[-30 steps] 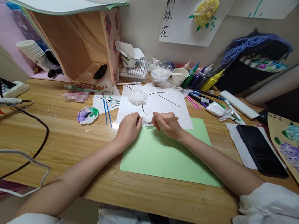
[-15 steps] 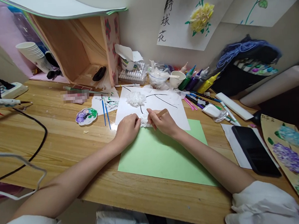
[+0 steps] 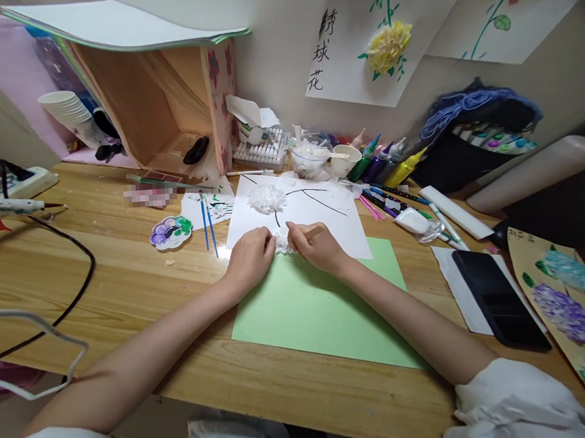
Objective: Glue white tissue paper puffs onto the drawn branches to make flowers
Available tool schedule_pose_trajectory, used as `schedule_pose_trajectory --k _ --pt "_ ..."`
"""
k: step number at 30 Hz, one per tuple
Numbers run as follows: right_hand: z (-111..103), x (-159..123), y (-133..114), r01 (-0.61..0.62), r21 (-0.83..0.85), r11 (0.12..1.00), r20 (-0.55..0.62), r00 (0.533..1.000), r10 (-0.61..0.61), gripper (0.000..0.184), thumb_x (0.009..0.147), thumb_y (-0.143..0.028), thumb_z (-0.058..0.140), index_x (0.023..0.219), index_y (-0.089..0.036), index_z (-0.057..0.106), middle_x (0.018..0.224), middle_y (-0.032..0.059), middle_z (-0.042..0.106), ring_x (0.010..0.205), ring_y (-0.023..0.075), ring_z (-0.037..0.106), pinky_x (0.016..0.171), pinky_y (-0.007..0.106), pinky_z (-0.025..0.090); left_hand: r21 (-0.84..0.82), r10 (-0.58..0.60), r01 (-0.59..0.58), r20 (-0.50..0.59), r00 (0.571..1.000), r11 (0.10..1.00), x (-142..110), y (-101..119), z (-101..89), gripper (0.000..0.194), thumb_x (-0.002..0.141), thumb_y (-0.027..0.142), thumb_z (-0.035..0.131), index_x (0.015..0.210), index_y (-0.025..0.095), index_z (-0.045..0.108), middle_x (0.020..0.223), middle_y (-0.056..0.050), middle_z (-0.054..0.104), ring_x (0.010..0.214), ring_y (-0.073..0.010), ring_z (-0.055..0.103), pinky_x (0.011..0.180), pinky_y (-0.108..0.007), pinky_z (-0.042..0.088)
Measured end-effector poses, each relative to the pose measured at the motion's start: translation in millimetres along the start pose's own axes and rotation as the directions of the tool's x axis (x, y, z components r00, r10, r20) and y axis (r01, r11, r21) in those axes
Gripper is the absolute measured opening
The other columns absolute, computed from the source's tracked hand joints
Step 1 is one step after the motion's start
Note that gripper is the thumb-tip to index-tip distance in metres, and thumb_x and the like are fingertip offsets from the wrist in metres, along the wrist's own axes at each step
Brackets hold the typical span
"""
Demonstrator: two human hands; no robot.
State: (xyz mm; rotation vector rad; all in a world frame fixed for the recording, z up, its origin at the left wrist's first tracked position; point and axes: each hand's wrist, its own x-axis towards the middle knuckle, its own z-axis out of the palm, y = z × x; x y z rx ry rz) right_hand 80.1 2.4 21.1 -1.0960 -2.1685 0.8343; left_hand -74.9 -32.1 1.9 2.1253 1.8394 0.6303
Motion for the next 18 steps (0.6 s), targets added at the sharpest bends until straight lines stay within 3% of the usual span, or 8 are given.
schedule_pose_trajectory --k 6,10,13,16,18 --pt "-0.2 13.2 -13.5 -0.063 -0.081 0.995 0.003 0.998 0.064 0.051 0.092 -0.038 0.034 0.045 -0.019 0.042 0.034 -0.0030 0.040 0.036 0.0097 0.040 0.054 0.026 0.034 -0.003 -0.003 0.003 -0.004 1.000 1.000 1.2 0.5 -0.1 0.020 0.088 0.026 0.037 0.072 0.019 0.047 0.074 -0.003 0.059 0.069 -0.0178 0.053 0.060 -0.028 0.035" --pt "-16.1 7.4 -11.5 -0.084 0.222 0.971 -0.054 0.994 0.098 0.052 0.090 -0.046 0.036 0.048 -0.018 0.049 0.032 -0.0041 0.041 0.034 0.0087 0.043 0.050 0.023 0.037 -0.019 -0.010 0.010 0.003 1.000 1.000 -1.7 -0.3 -1.1 0.020 0.088 0.027 0.036 0.073 0.019 0.047 0.074 -0.003 0.059 0.069 -0.0172 0.053 0.061 -0.028 0.035" --pt "-30.0 -7.1 2.2 -0.084 0.518 0.851 -0.205 0.954 0.219 0.050 0.089 -0.049 0.036 0.052 -0.017 0.050 0.038 -0.0038 0.046 0.031 0.0069 0.043 0.040 0.021 0.030 -0.015 0.002 -0.002 0.004 1.000 1.000 0.0 1.3 -6.9 0.023 0.089 0.029 0.035 0.072 0.019 0.048 0.074 -0.003 0.059 0.069 -0.0171 0.053 0.061 -0.028 0.036" --pt "-36.9 -20.9 23.8 -0.089 0.637 0.766 -0.242 0.920 0.309 0.051 0.087 -0.050 0.039 0.050 -0.017 0.050 0.035 -0.0036 0.044 0.030 0.0056 0.039 0.037 0.020 0.026 0.027 0.063 -0.061 -0.093 0.994 0.998 19.6 8.2 -19.3 0.025 0.090 0.031 0.035 0.074 0.019 0.051 0.075 -0.004 0.060 0.074 -0.0178 0.054 0.065 -0.028 0.038" --pt "-36.3 -26.4 38.4 -0.119 0.705 0.699 -0.226 0.896 0.381 0.051 0.086 -0.051 0.040 0.049 -0.017 0.049 0.033 -0.0032 0.042 0.029 0.0055 0.038 0.036 0.019 0.024 0.082 0.099 -0.085 -0.182 0.978 0.993 46.6 14.5 -28.0 0.025 0.090 0.032 0.036 0.079 0.019 0.054 0.082 -0.005 0.062 0.083 -0.0190 0.054 0.071 -0.029 0.039"
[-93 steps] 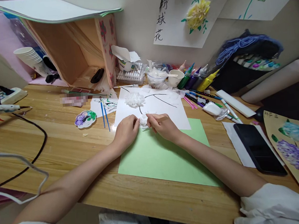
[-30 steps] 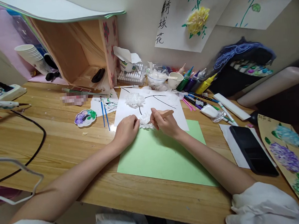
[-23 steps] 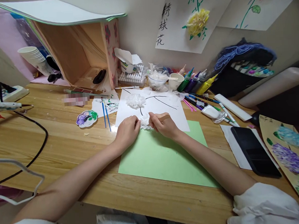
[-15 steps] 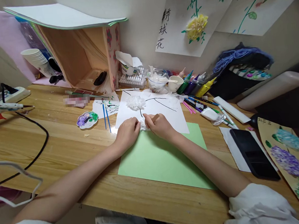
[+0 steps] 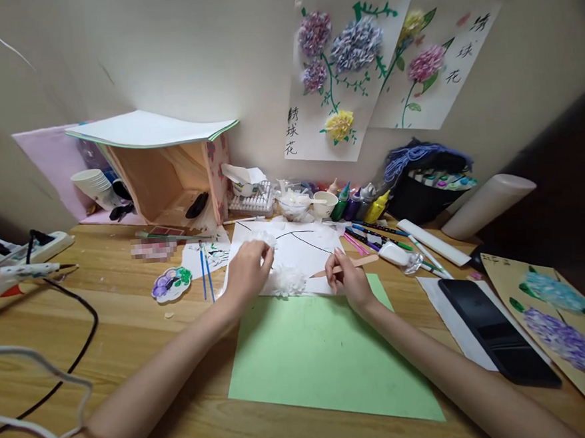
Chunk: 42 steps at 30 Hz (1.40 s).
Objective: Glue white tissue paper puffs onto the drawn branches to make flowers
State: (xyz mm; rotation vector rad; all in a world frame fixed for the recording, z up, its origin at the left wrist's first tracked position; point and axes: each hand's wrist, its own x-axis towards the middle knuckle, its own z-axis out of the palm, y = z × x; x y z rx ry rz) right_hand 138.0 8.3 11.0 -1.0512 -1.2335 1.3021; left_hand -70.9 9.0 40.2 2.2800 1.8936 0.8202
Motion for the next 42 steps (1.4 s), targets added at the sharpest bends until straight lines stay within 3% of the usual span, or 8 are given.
schedule_pose_trajectory --k 2,5,10,16,25,30,35,42 --pt "-5.9 1.6 10.4 -0.062 0.089 0.994 -0.032 0.997 0.065 0.050 0.084 -0.052 0.041 0.049 -0.017 0.049 0.033 -0.0033 0.042 0.029 0.0050 0.035 0.034 0.019 0.020 0.076 -0.041 0.043 -0.024 0.999 0.996 35.7 1.5 1.7 0.025 0.089 0.033 0.037 0.087 0.019 0.058 0.093 -0.007 0.063 0.095 -0.0211 0.053 0.079 -0.030 0.040" --pt "-8.7 3.4 20.1 -0.109 0.181 0.977 -0.037 0.992 0.117 0.049 0.081 -0.055 0.044 0.050 -0.017 0.048 0.033 -0.0039 0.041 0.027 0.0043 0.031 0.032 0.018 0.016 0.176 -0.312 0.292 0.097 0.945 0.940 86.9 -2.1 16.3 0.029 0.086 0.037 0.044 0.094 0.016 0.062 0.111 -0.012 0.061 0.112 -0.0263 0.048 0.088 -0.033 0.039" --pt "-8.9 3.2 22.3 -0.117 0.200 0.973 -0.003 0.993 0.120 0.052 0.081 -0.059 0.042 0.050 -0.017 0.048 0.032 -0.0043 0.040 0.028 0.0039 0.030 0.033 0.018 0.016 0.187 -0.490 0.458 0.193 0.850 0.869 131.0 -13.2 47.5 0.036 0.073 0.042 0.059 0.093 0.012 0.065 0.104 -0.018 0.065 0.106 -0.0320 0.056 0.078 -0.035 0.046" --pt "-8.3 3.6 23.6 -0.089 0.166 0.982 0.005 0.996 0.089 0.052 0.081 -0.060 0.042 0.051 -0.017 0.049 0.032 -0.0040 0.042 0.028 0.0044 0.032 0.033 0.018 0.019 0.148 -0.479 0.456 0.260 0.838 0.878 137.5 -13.2 52.3 0.026 0.062 0.024 0.068 0.086 0.014 0.067 0.098 -0.015 0.068 0.094 -0.0280 0.062 0.071 -0.031 0.047" --pt "-9.5 4.1 24.6 -0.075 0.161 0.984 0.004 0.997 0.075 0.052 0.082 -0.058 0.041 0.052 -0.017 0.049 0.032 -0.0039 0.042 0.028 0.0046 0.031 0.032 0.018 0.018 0.074 -0.345 0.337 0.207 0.916 0.939 123.2 -9.8 22.5 0.022 0.079 0.035 0.053 0.087 0.020 0.067 0.097 -0.006 0.069 0.094 -0.0193 0.061 0.075 -0.026 0.045" --pt "-8.9 2.7 23.2 -0.066 0.143 0.988 -0.003 0.998 0.067 0.051 0.083 -0.058 0.040 0.052 -0.018 0.048 0.032 -0.0041 0.041 0.029 0.0054 0.030 0.032 0.018 0.018 0.151 -0.451 0.427 0.195 0.871 0.891 124.9 -4.2 35.7 0.031 0.073 0.036 0.062 0.095 0.015 0.065 0.108 -0.016 0.065 0.107 -0.0286 0.056 0.082 -0.034 0.045" --pt "-9.2 3.7 22.3 -0.083 0.160 0.984 -0.002 0.996 0.085 0.051 0.081 -0.059 0.042 0.052 -0.018 0.049 0.032 -0.0040 0.042 0.029 0.0052 0.031 0.032 0.018 0.018 0.184 -0.541 0.510 0.215 0.813 0.840 134.8 3.1 55.4 0.038 0.065 0.019 0.069 0.102 0.012 0.063 0.112 -0.020 0.062 0.106 -0.0308 0.057 0.079 -0.035 0.047" --pt "-8.8 4.5 20.9 -0.093 0.161 0.983 -0.008 0.995 0.096 0.052 0.080 -0.060 0.042 0.052 -0.017 0.049 0.033 -0.0036 0.043 0.029 0.0052 0.034 0.033 0.018 0.020 0.171 -0.459 0.428 0.250 0.852 0.887 136.4 -2.8 44.1 0.030 0.071 0.022 0.061 0.099 0.015 0.064 0.105 -0.014 0.066 0.101 -0.0253 0.060 0.075 -0.029 0.047"
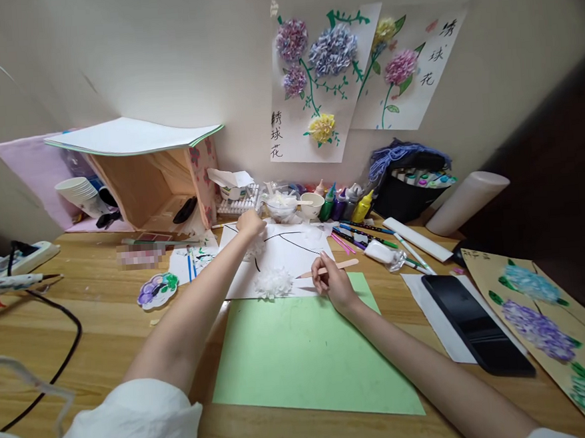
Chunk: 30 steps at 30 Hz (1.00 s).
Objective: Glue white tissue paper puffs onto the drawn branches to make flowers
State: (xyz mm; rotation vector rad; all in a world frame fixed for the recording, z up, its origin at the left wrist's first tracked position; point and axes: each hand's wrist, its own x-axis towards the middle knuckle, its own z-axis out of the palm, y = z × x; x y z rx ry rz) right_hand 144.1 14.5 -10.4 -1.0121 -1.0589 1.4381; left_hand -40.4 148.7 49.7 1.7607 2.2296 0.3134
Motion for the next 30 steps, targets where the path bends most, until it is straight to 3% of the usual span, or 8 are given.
schedule_pose_trajectory --k 5,10,16,21,26,30 --pt "0.6 -0.1 0.3 0.007 -0.013 1.000 0.008 1.000 -0.006 0.052 0.080 -0.060 0.042 0.052 -0.017 0.050 0.032 -0.0033 0.043 0.029 0.0056 0.033 0.032 0.018 0.020 0.042 0.035 -0.034 -0.032 0.999 0.999 -1.3 -6.0 -6.6 0.028 0.077 0.031 0.055 0.098 0.016 0.065 0.104 -0.013 0.067 0.103 -0.0248 0.058 0.077 -0.028 0.045" --pt "0.1 0.0 0.8 0.013 -0.020 1.000 0.014 1.000 -0.012 0.052 0.081 -0.060 0.042 0.052 -0.018 0.050 0.033 -0.0032 0.043 0.030 0.0058 0.033 0.033 0.018 0.020 0.102 -0.015 0.021 -0.056 0.998 0.995 -3.2 1.0 7.2 0.046 0.069 0.045 0.065 0.101 0.013 0.063 0.117 -0.019 0.059 0.119 -0.0321 0.044 0.087 -0.034 0.040" --pt "-0.9 0.5 1.2 -0.011 -0.005 1.000 0.020 1.000 0.011 0.052 0.079 -0.062 0.042 0.053 -0.018 0.050 0.033 -0.0034 0.043 0.030 0.0066 0.034 0.032 0.019 0.020 0.087 -0.048 0.049 -0.018 0.999 0.995 2.1 7.4 17.6 0.037 0.070 0.032 0.065 0.102 0.013 0.062 0.113 -0.018 0.062 0.115 -0.0294 0.048 0.085 -0.032 0.040" --pt "-0.6 0.7 1.4 -0.010 -0.006 1.000 0.023 1.000 0.010 0.052 0.080 -0.062 0.042 0.053 -0.018 0.050 0.033 -0.0036 0.043 0.030 0.0061 0.034 0.033 0.019 0.019 0.070 -0.022 0.024 -0.021 1.000 0.997 3.0 3.4 12.6 0.031 0.077 0.035 0.058 0.101 0.015 0.062 0.116 -0.015 0.061 0.119 -0.0290 0.045 0.086 -0.032 0.040" --pt "-0.5 0.7 1.6 0.022 -0.034 0.999 0.019 1.000 -0.021 0.052 0.080 -0.061 0.042 0.052 -0.018 0.050 0.034 -0.0034 0.043 0.030 0.0063 0.034 0.034 0.019 0.020 0.048 0.000 0.000 0.002 1.000 0.999 -1.5 4.8 13.3 0.051 0.064 0.041 0.071 0.106 0.013 0.059 0.117 -0.018 0.060 0.113 -0.0306 0.051 0.086 -0.033 0.042" --pt "-1.0 1.1 2.2 0.010 -0.020 1.000 0.026 1.000 -0.009 0.052 0.080 -0.062 0.041 0.053 -0.018 0.050 0.034 -0.0033 0.043 0.030 0.0068 0.035 0.034 0.019 0.020 0.004 0.019 -0.019 0.012 1.000 1.000 -0.7 8.2 15.6 0.044 0.063 0.032 0.073 0.102 0.015 0.062 0.114 -0.017 0.062 0.110 -0.0281 0.055 0.085 -0.031 0.044"
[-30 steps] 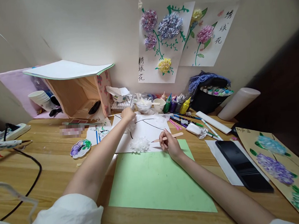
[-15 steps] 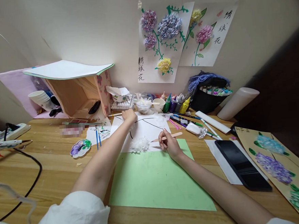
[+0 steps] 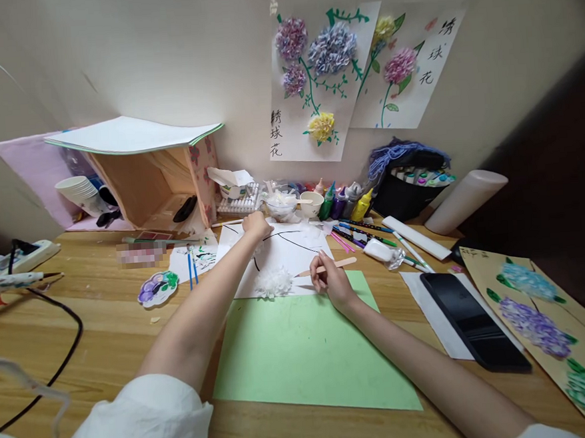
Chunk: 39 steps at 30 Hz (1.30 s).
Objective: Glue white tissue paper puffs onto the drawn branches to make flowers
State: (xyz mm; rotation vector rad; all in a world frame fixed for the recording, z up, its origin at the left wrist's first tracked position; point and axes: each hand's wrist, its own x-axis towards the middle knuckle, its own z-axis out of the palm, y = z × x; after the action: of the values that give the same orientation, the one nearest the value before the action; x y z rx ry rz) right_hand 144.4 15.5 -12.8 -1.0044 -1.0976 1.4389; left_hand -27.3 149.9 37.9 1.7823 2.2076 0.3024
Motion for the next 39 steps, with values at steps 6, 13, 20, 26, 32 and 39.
schedule_pose_trajectory --k 6,13,20,26,32,39 --pt "-0.1 -0.8 -0.2 -0.009 -0.003 1.000 0.002 1.000 0.009 0.052 0.081 -0.061 0.041 0.053 -0.018 0.050 0.033 -0.0034 0.043 0.030 0.0059 0.034 0.034 0.019 0.020 -0.128 0.033 -0.040 -0.051 0.998 0.991 -1.1 -4.4 -0.2 0.023 0.066 0.015 0.067 0.090 0.016 0.068 0.102 -0.014 0.067 0.096 -0.0249 0.062 0.079 -0.030 0.046" --pt "1.3 -1.3 -2.7 0.013 -0.006 1.000 0.000 1.000 -0.013 0.052 0.081 -0.060 0.041 0.052 -0.018 0.049 0.033 -0.0036 0.043 0.031 0.0057 0.035 0.034 0.019 0.020 -0.317 0.132 -0.166 -0.127 0.983 0.934 -6.0 -13.4 -12.2 0.019 0.066 0.013 0.066 0.084 0.011 0.071 0.090 -0.011 0.070 0.088 -0.0219 0.063 0.078 -0.027 0.046" --pt "0.3 -14.4 -4.0 0.147 -0.062 0.987 0.047 0.988 -0.145 0.051 0.086 -0.054 0.037 0.052 -0.018 0.050 0.040 -0.0033 0.045 0.033 0.0065 0.037 0.037 0.022 0.023 -0.735 0.387 -0.277 -0.021 0.922 0.619 -72.7 -29.5 -45.0 0.030 0.066 0.030 0.071 0.089 0.012 0.069 0.085 -0.008 0.071 0.077 -0.0149 0.063 0.072 -0.026 0.049" --pt "10.1 -29.7 -4.7 0.252 -0.347 0.903 0.433 0.898 -0.084 0.046 0.090 -0.049 0.035 0.063 -0.018 0.055 0.050 -0.0010 0.054 0.047 0.0099 0.046 0.050 0.024 0.035 -0.829 0.485 -0.073 0.251 0.837 0.555 -149.7 -65.3 -22.4 0.025 0.062 0.031 0.072 0.078 0.012 0.068 0.077 -0.006 0.070 0.072 -0.0150 0.063 0.070 -0.026 0.049" --pt "21.1 -25.9 -7.4 0.232 -0.436 0.870 0.493 0.870 0.015 0.037 0.091 -0.043 0.040 0.069 -0.018 0.056 0.058 -0.0008 0.058 0.057 0.0112 0.051 0.058 0.024 0.038 -0.692 0.497 -0.224 0.221 0.839 0.686 -172.3 -83.2 7.7 0.013 0.069 0.027 0.066 0.073 0.015 0.070 0.072 -0.004 0.070 0.067 -0.0141 0.062 0.064 -0.023 0.047" --pt "20.9 -22.3 -7.3 0.138 -0.342 0.929 0.461 0.887 0.038 0.033 0.089 -0.043 0.043 0.073 -0.018 0.055 0.061 -0.0002 0.059 0.057 0.0107 0.047 0.056 0.024 0.037 -0.591 0.505 -0.319 0.177 0.845 0.741 -182.6 -83.4 13.3 0.011 0.074 0.024 0.061 0.076 0.019 0.071 0.073 -0.001 0.071 0.066 -0.0130 0.062 0.061 -0.021 0.044"
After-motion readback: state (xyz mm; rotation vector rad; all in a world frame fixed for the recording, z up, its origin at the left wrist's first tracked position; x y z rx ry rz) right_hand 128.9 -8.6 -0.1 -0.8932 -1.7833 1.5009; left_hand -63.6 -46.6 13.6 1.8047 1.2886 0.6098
